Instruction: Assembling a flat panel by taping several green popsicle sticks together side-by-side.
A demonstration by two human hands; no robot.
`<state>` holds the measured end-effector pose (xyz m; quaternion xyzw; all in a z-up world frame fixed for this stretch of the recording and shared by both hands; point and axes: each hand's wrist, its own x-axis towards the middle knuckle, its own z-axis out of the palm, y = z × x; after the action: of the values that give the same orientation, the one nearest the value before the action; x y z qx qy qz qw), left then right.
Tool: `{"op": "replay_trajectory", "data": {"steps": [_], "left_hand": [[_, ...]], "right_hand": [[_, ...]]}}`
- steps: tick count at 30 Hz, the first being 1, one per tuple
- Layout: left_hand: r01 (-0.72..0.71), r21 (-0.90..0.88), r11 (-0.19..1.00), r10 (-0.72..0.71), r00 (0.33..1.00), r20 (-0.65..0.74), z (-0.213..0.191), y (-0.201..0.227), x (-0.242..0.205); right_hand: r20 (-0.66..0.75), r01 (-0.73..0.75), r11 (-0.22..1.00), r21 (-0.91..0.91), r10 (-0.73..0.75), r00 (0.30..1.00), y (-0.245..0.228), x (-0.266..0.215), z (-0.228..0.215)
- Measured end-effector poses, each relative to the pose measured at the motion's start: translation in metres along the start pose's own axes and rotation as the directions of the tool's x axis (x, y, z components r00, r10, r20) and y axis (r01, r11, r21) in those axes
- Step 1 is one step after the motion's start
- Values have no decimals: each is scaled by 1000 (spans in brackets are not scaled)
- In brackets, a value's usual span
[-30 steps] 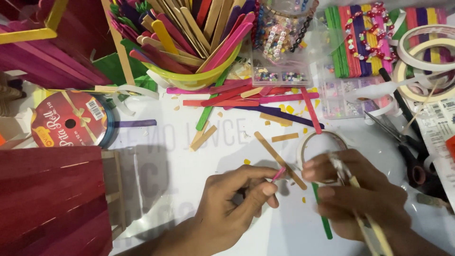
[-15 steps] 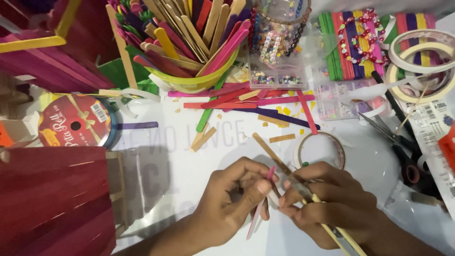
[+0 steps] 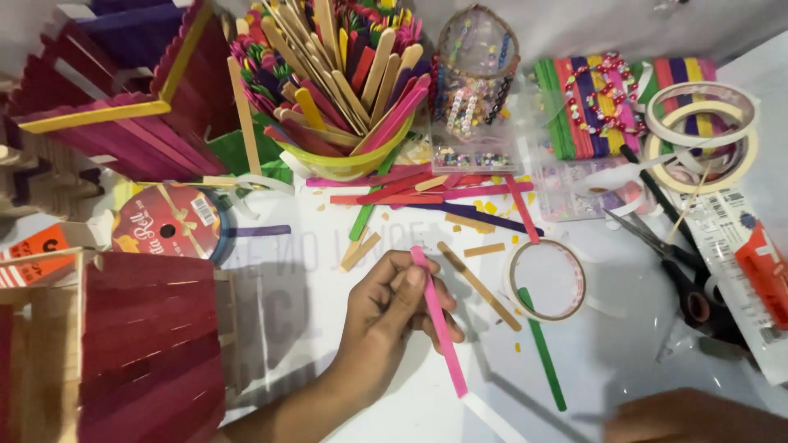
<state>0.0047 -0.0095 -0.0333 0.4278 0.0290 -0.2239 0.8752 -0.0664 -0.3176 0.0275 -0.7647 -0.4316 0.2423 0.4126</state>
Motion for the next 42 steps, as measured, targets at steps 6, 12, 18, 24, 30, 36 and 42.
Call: {"op": "replay_trajectory", "data": {"steps": [6,12,18,24,30,36,42], "left_hand": [[8,11,1000,-7,999,-34,0,3,-1],[-26,100,995,20,998,65,3,4,-4],[-8,133,991,-2,997,79,5,6,-5],[-32,148,989,14,993,118,4,6,-5],[-33,148,988,13,991,135,4,5,-7],[-24,190,982,-2,990,138,7,10,-9],[-11,181,984,-14,990,137,4,8,-8]], "right_hand": [[-481,-440,864,-245,286,829,-2,-18,-22],[-677,-922,357,-152,642,361,-5,-3,-69],[-778,-991,128,-44,618,115,17,3,-75],[-765,-770,160,-617,106,635,59,-30,-76],[-819,-765,301,-570,-131,558,54,-28,-100],[-838,-721,492,-488,-31,545,58,-15,-110],[-825,-811,216,-544,37,563,53,-22,-101]]}}
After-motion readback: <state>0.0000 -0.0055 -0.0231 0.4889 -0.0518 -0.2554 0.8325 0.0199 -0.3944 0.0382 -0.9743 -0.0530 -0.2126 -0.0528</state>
